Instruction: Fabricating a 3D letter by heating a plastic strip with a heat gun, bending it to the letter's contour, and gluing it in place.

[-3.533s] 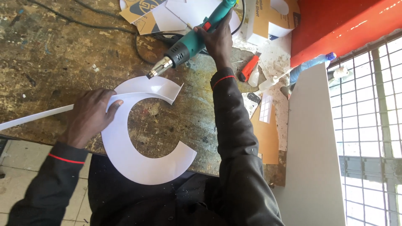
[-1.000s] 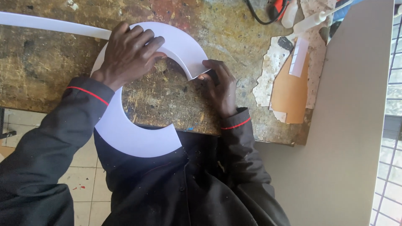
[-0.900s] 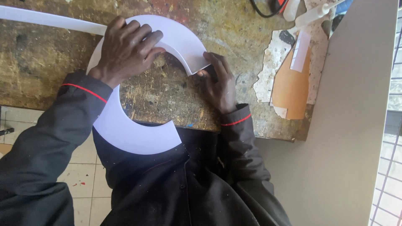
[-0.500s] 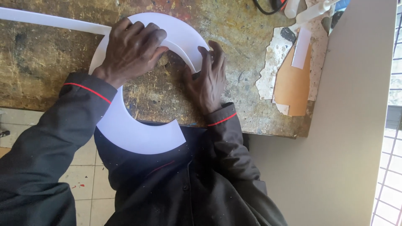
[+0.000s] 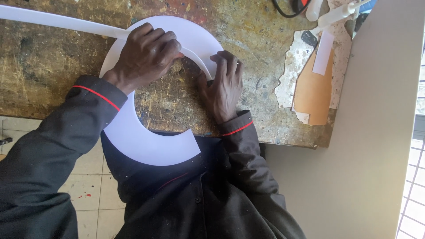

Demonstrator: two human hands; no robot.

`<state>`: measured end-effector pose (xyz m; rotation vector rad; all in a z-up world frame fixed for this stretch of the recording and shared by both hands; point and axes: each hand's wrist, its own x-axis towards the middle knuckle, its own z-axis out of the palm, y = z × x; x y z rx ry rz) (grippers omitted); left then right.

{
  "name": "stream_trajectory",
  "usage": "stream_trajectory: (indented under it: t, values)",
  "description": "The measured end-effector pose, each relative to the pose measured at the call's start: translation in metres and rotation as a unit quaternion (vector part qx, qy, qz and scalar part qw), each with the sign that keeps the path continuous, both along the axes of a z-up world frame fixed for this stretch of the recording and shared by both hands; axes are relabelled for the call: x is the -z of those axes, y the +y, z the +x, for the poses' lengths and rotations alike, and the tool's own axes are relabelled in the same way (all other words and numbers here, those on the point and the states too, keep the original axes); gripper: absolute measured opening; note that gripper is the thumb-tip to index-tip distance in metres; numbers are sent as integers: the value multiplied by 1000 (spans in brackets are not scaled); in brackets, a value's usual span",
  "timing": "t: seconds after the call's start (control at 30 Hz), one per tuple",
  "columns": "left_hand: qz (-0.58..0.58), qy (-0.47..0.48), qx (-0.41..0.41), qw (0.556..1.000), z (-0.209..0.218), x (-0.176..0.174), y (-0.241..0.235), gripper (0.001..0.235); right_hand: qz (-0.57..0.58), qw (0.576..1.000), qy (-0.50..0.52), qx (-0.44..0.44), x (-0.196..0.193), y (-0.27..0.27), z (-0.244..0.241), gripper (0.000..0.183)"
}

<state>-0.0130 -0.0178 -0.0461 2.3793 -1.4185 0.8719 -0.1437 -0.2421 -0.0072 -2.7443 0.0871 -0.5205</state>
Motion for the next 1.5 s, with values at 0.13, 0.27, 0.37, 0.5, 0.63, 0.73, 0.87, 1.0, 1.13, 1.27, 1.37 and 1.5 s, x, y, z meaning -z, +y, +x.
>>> stream_trajectory:
  t: [0.13,0.27,0.37,0.5,0.63,0.73,0.87,1.0,1.13,1.27,1.37,1.5]
  values:
    - [0,10,10,1000,1,2,-1,45,4,1000,-6,-2,-2,1,1,41]
    - [-15,14,6,1000,0,2,-3,53,13,1000,-11,-13,-5,1,1,40]
    - [-12,12,2,1000,-3,-4,-3,53,20,1000,-12,-17,-6,1,1,38]
    - [-11,-4,-6,1000,-4,-5,-4,50,26,999,-13,-19,-7,1,2,38]
    - [-18,7,0,1000,-4,-6,-3,51,23,999,-17,-17,-5,1,2,36]
    - [-20,20,10,1000,-3,-5,-3,54,28,999,-13,-18,-5,0,2,36]
    - [-35,24,17,999,-2,0,-3,48,27,999,-19,-19,-5,1,2,36]
    - [-30,25,14,999,-4,-2,-3,52,10,999,-38,-22,-3,-2,4,30]
    - [-31,8,12,999,-4,-6,-3,51,-6,999,-44,-16,-1,-3,6,30]
    - [-20,19,8,1000,-4,-2,-4,54,-3,999,-33,-11,-3,0,5,32]
    - [-25,23,5,999,-4,-2,-5,55,7,1000,-20,-10,-4,0,4,36]
    - [-13,3,-5,1000,-5,-1,-5,57,34,999,-15,-23,-4,-1,1,44]
